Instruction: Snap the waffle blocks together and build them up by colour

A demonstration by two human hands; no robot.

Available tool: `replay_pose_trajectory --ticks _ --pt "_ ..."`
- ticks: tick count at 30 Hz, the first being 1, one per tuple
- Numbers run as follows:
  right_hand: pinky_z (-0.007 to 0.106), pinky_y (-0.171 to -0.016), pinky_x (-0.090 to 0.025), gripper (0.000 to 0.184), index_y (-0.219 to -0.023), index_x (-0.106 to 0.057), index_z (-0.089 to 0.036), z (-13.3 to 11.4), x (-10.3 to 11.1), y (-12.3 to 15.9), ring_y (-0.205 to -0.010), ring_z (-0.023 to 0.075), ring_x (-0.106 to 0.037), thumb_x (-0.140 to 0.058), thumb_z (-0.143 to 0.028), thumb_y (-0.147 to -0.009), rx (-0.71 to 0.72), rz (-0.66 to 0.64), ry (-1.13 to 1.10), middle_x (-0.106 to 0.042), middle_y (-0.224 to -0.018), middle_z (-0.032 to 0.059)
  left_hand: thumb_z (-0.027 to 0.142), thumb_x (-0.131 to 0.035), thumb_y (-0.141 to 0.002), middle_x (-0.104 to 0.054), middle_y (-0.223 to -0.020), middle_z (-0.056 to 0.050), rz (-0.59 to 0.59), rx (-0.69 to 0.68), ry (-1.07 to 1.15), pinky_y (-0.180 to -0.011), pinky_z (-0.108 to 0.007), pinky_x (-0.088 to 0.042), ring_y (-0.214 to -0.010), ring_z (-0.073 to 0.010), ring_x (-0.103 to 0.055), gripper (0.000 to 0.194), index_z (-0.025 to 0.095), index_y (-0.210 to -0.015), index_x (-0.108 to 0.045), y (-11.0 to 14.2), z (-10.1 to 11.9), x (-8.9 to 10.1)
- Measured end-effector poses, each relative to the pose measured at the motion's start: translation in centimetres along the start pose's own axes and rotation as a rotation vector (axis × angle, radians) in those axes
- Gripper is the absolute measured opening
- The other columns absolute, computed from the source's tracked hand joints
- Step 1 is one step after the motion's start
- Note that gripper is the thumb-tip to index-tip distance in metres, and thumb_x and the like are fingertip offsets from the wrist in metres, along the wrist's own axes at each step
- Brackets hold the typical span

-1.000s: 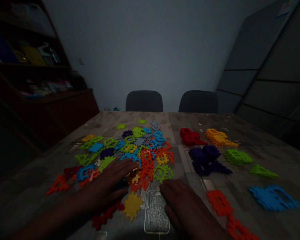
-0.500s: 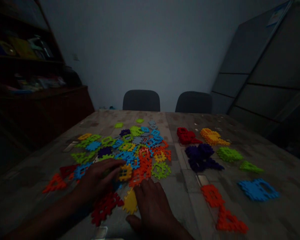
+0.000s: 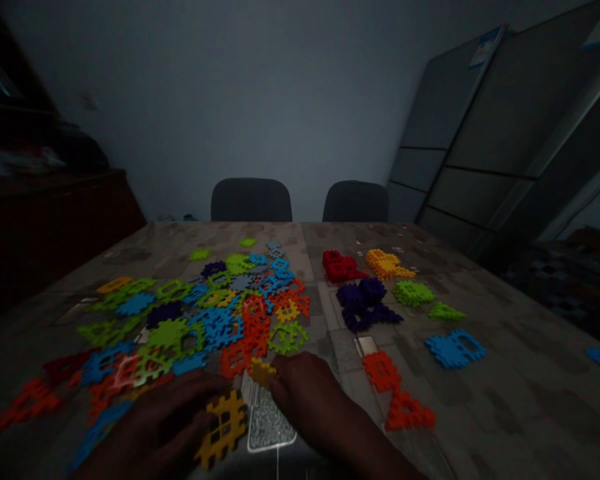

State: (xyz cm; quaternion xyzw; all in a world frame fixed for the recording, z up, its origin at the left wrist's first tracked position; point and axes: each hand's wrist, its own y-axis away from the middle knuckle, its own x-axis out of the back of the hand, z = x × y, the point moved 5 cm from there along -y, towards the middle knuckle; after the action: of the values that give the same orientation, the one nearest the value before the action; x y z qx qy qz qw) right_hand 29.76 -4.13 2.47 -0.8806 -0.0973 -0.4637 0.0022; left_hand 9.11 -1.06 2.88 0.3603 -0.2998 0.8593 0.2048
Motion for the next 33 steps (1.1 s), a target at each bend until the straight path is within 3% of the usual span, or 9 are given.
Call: replay_pose_trajectory --ticks 4,7,10,14,18,22,26,30,33 --pt "0.024 -0.054 -0.027 0.023 -0.076 -0.062 -0.017 0.3 0.0 0.3 -0.063 0.0122 -0.054 -0.050 -0.024 -0.094 -0.050 -0.077 -0.061 -0.064 -0.073 0.0001 0.027 -0.058 -0.090 -0.077 -0.118 -0.001 0.012 -0.237 -0.133 -0.079 -0.023 -0.064 -0.097 -0.0212 -0.077 0.033 0.032 -0.121 -0.069 0.9 0.6 -0.5" --pt "0.025 -0.053 -0.026 0.026 -0.070 -0.060 -0.018 0.3 0.3 0.4 -0.061 0.0118 -0.051 -0.050 -0.025 -0.093 -0.085 -0.105 -0.047 -0.062 -0.069 -0.0005 0.028 -0.056 -0.094 -0.076 -0.120 0.001 0.046 -0.305 -0.194 -0.081 -0.021 -0.063 -0.098 -0.0196 -0.077 0.031 0.033 -0.122 -0.067 1.2 0.5 0.0" --pt "0.026 -0.054 -0.028 0.029 -0.073 -0.061 -0.018 0.3 0.8 0.4 -0.062 0.0131 -0.053 -0.048 -0.029 -0.096 -0.110 -0.106 -0.016 -0.062 -0.070 0.0006 0.033 -0.055 -0.097 -0.077 -0.118 0.004 0.071 -0.279 -0.212 -0.085 -0.022 -0.062 -0.099 -0.0183 -0.076 0.027 0.036 -0.121 -0.067 1.6 -0.2 0.8" --pt "0.027 -0.064 -0.036 0.017 -0.092 -0.064 -0.020 0.8 1.6 0.4 -0.079 0.0180 -0.062 -0.051 -0.029 -0.097 -0.128 -0.026 0.043 -0.068 -0.088 0.0041 0.033 -0.054 -0.099 -0.078 -0.109 0.004 0.098 -0.152 -0.153 -0.082 -0.020 -0.062 -0.094 -0.0166 -0.076 0.020 0.035 -0.114 -0.068 1.8 -1.5 2.4" --pt "0.031 -0.078 -0.041 0.015 -0.101 -0.065 -0.020 1.4 1.7 0.5 -0.095 0.0221 -0.061 -0.055 -0.030 -0.095 -0.091 0.004 0.034 -0.067 -0.103 0.0069 0.028 -0.048 -0.103 -0.076 -0.109 -0.001 0.015 -0.066 -0.097 -0.084 -0.024 -0.058 -0.098 -0.0184 -0.072 0.022 0.029 -0.114 -0.067 1.5 -1.8 3.1" --pt "0.034 -0.086 -0.044 0.037 -0.120 -0.061 -0.021 0.9 0.9 0.8 -0.103 0.0246 -0.058 -0.069 -0.033 -0.085 -0.048 -0.063 0.032 -0.063 -0.117 0.0079 0.027 -0.044 -0.104 -0.073 -0.104 -0.004 -0.110 -0.078 -0.078 -0.081 -0.030 -0.056 -0.093 -0.0204 -0.068 0.023 0.026 -0.110 -0.066 1.4 -1.2 2.5" --pt "0.044 -0.096 -0.043 0.055 -0.124 -0.059 -0.019 0.3 -0.2 0.7 -0.114 0.0316 -0.054 -0.081 -0.031 -0.074 -0.054 -0.140 0.178 -0.061 -0.124 0.0121 0.038 -0.054 -0.101 -0.072 -0.109 -0.006 -0.157 -0.147 -0.110 -0.082 -0.037 -0.053 -0.094 -0.0248 -0.065 0.026 0.026 -0.123 -0.061 1.8 -0.5 1.7" --pt "0.046 -0.096 -0.044 0.045 -0.119 -0.061 -0.017 0.4 -0.6 0.5 -0.114 0.0324 -0.055 -0.077 -0.025 -0.078 -0.028 -0.156 0.242 -0.061 -0.122 0.0134 0.051 -0.066 -0.094 -0.068 -0.125 -0.010 -0.208 -0.216 -0.138 -0.100 -0.048 -0.047 -0.108 -0.0292 -0.061 0.053 0.026 -0.138 -0.050 2.6 -0.1 0.5" --pt "0.047 -0.097 -0.044 0.041 -0.118 -0.060 -0.017 0.6 -0.7 0.5 -0.114 0.0324 -0.055 -0.073 -0.021 -0.080 -0.003 -0.139 0.240 -0.061 -0.123 0.0139 0.037 -0.073 -0.090 -0.066 -0.130 -0.009 -0.256 -0.203 -0.166 -0.117 -0.061 -0.027 -0.118 -0.0304 -0.058 0.061 0.028 -0.144 -0.044 3.1 -0.3 -1.0"
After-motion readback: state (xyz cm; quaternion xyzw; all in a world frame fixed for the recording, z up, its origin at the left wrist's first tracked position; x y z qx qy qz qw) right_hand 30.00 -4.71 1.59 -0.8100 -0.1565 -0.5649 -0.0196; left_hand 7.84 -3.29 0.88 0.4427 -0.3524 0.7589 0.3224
